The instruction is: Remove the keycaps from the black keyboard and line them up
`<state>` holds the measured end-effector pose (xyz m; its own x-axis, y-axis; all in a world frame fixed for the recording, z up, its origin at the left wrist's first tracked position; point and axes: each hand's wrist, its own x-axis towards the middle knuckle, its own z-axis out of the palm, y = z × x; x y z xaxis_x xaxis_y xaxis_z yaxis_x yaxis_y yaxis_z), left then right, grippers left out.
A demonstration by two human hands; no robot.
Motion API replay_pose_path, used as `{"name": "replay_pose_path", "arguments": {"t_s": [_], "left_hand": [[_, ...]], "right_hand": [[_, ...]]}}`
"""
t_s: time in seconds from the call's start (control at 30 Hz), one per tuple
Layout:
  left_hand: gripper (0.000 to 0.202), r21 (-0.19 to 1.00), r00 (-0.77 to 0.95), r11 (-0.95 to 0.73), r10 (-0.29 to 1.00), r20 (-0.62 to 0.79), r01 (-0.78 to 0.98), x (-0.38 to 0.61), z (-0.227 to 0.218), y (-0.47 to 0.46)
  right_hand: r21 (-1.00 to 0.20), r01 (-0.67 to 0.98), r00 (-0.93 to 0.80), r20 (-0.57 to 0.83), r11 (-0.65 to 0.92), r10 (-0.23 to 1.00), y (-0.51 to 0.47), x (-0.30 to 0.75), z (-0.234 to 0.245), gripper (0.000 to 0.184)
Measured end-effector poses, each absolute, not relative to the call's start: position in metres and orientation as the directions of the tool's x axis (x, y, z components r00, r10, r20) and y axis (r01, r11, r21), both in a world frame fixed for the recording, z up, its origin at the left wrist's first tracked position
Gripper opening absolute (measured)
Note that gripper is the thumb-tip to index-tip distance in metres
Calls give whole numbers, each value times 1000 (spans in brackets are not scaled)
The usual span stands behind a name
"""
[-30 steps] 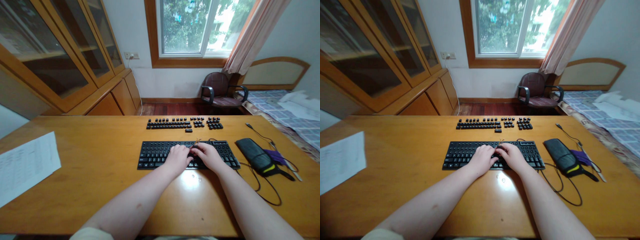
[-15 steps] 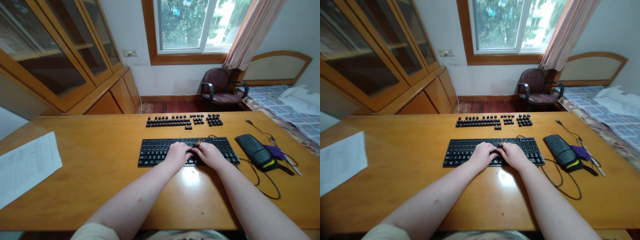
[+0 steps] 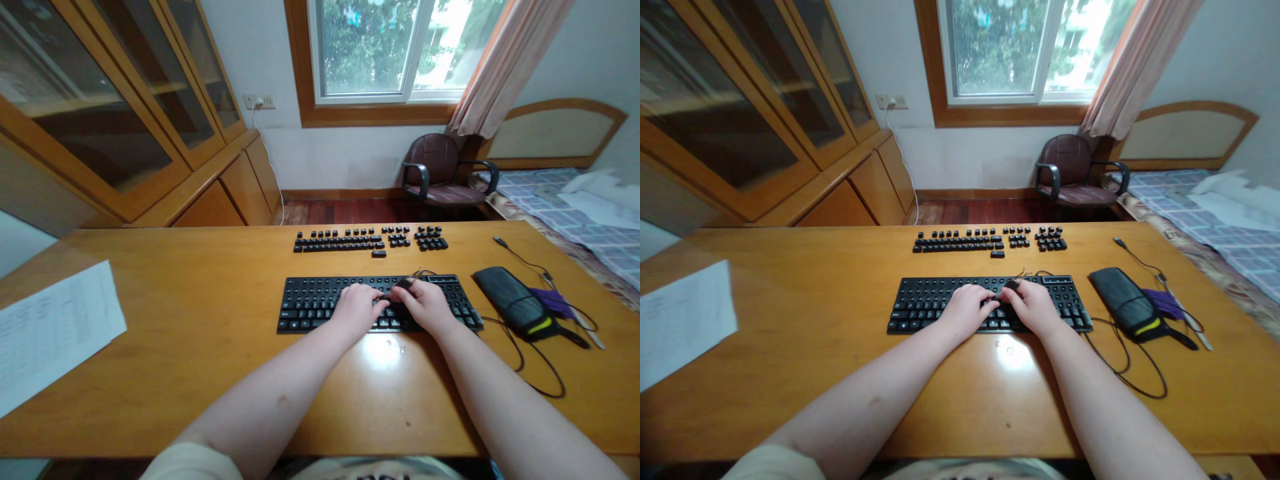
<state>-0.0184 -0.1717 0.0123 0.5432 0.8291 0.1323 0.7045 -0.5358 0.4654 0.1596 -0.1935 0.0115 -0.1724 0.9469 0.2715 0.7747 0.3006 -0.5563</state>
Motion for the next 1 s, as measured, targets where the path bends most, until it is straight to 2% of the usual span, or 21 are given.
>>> {"name": "replay_pose_path", "arguments": {"t_s": [0.13,0.27,0.37,0.5,0.6,0.73,0.9,1.0], "left_hand": [[22,501,524,-537,832,181,679,-20,11,-174],[28,573,502,-567,816,288,592,-22,7,-175],[30,604,485,-589,801,350,538,-23,5,-176],[26,621,441,-578,813,380,529,-22,6,-176],[25,643,413,-554,830,375,528,-21,8,-177],[24,692,366,-498,864,345,523,-21,12,-178],[20,737,390,-493,859,331,461,-22,15,-177],[19,763,411,-479,859,305,434,-24,16,-174]], "right_hand": [[-572,764,-155,284,297,946,-193,162,14,26],[-601,736,-129,325,310,937,-195,163,17,25],[-705,659,-55,302,261,952,-196,160,15,28],[-888,428,74,218,167,973,-196,154,10,30],[-923,359,118,194,140,974,-197,151,9,32],[-899,401,98,234,177,967,-197,152,8,31],[-925,311,-23,221,217,975,-196,154,9,30],[-915,315,-82,238,252,968,-196,154,11,28]]}}
